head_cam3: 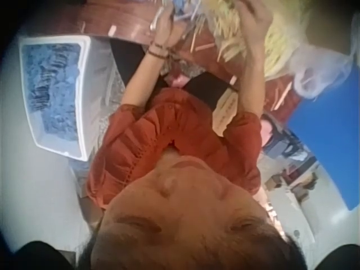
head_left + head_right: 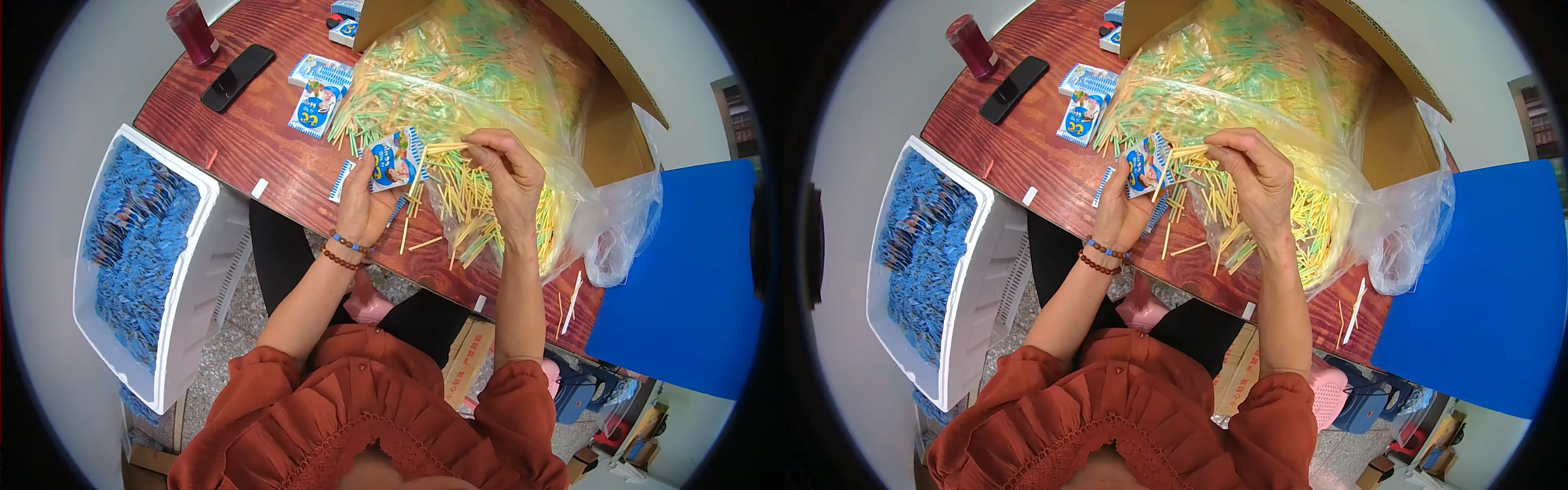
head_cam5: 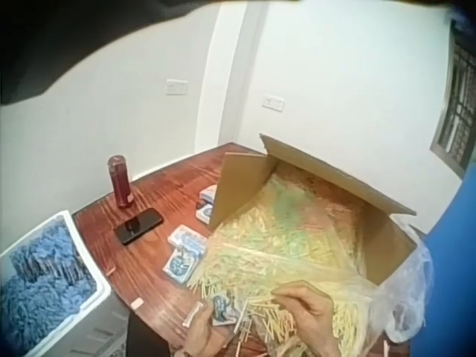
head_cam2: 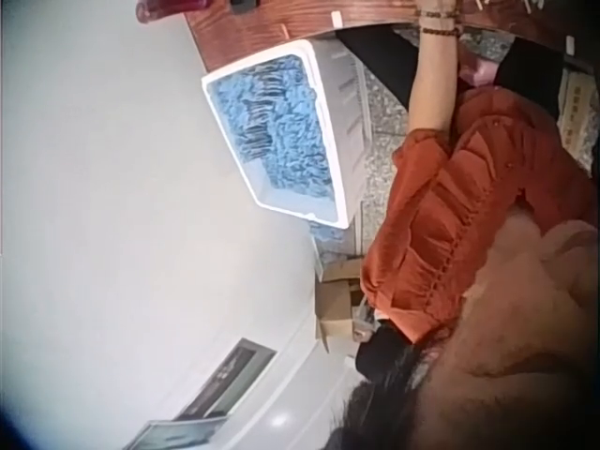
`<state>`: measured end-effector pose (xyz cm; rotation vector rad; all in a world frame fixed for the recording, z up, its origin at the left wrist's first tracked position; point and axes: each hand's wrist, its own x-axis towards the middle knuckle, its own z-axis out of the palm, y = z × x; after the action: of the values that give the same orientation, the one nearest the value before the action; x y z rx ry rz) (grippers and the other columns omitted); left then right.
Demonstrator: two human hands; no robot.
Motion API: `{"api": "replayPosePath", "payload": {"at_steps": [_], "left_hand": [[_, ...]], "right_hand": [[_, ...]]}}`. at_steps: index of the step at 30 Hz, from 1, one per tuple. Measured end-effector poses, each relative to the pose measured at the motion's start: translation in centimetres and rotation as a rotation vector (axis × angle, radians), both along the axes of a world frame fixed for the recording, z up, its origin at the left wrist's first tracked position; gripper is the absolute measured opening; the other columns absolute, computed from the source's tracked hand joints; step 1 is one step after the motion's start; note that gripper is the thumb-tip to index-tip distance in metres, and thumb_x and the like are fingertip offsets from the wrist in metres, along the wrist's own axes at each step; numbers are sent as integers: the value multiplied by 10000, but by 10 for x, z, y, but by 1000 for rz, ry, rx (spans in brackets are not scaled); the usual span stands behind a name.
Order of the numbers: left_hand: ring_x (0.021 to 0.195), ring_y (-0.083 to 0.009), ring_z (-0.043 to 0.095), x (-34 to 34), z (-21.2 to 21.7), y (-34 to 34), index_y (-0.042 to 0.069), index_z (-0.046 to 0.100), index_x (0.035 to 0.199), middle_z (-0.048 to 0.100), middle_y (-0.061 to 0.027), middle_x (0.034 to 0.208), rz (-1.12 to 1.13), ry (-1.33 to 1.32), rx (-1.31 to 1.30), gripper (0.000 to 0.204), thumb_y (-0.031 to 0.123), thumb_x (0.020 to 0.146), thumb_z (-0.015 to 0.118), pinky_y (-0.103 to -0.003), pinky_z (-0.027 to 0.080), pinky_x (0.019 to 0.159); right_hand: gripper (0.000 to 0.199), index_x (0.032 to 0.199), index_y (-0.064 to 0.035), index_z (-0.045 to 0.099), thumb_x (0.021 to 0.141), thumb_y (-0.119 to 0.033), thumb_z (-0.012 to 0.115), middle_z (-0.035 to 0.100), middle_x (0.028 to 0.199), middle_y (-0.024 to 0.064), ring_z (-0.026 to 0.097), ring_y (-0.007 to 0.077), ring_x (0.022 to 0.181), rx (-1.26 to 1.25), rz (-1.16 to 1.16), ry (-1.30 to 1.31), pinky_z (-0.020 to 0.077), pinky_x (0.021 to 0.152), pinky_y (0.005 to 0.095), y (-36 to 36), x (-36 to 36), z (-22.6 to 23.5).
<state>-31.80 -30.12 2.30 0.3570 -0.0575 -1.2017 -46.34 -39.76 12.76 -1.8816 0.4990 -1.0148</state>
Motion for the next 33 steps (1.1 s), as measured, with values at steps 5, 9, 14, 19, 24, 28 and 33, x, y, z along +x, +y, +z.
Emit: {"api": "replayPosePath", "payload": {"at_steps": [5,9,14,19,24,28,33], "left_hand": [[1065,-215,599,-4,-3,-2,14,480,1266,595,-97,1195,-14,0,-11,365,265,1003,450,-378,505,909],[1067,-213,597,-2,-5,-1,16,482,1266,597,-94,1193,-30,1,-11,365,263,998,461,-381,505,904],[1040,-217,606,-2,-10,-1,18,503,1226,605,-99,1163,-28,34,9,336,259,994,474,-394,508,896],[1027,-214,585,-1,-14,0,35,503,1210,599,-94,1154,2,23,56,330,282,995,464,-379,493,896],[1009,-199,585,-7,-13,-2,41,531,1186,612,-72,1129,-36,-13,66,324,292,984,492,-380,483,897],[996,-191,585,-18,-8,-2,41,534,1185,615,-65,1115,-59,-32,66,329,297,983,493,-377,483,893],[997,-200,609,-20,-14,-3,49,536,1172,625,-72,1103,-88,-26,55,293,273,989,488,-377,500,871]], "right_hand": [[117,974,33,649,873,31,592,641,946,81,619,140,784,47,-17,-66,506,700,246,0,-3,-7],[115,978,26,652,877,12,601,647,897,71,617,130,759,107,-54,-124,503,689,244,0,-5,-6],[133,994,3,643,900,-87,619,646,835,46,585,91,683,273,-157,-141,490,647,220,-6,-18,-21],[142,993,-5,638,919,-122,606,613,788,21,563,79,657,337,-248,-147,486,613,213,-20,-49,-38],[139,985,-11,638,916,-129,613,610,777,13,559,69,640,410,-325,-80,488,601,207,-29,-80,-44],[120,975,-21,638,910,-120,619,616,776,9,565,69,631,441,-301,-69,489,589,206,-35,-92,-50],[109,974,-25,632,907,-111,621,609,765,9,570,69,628,470,-294,-82,494,571,210,-35,-110,-48]]}}
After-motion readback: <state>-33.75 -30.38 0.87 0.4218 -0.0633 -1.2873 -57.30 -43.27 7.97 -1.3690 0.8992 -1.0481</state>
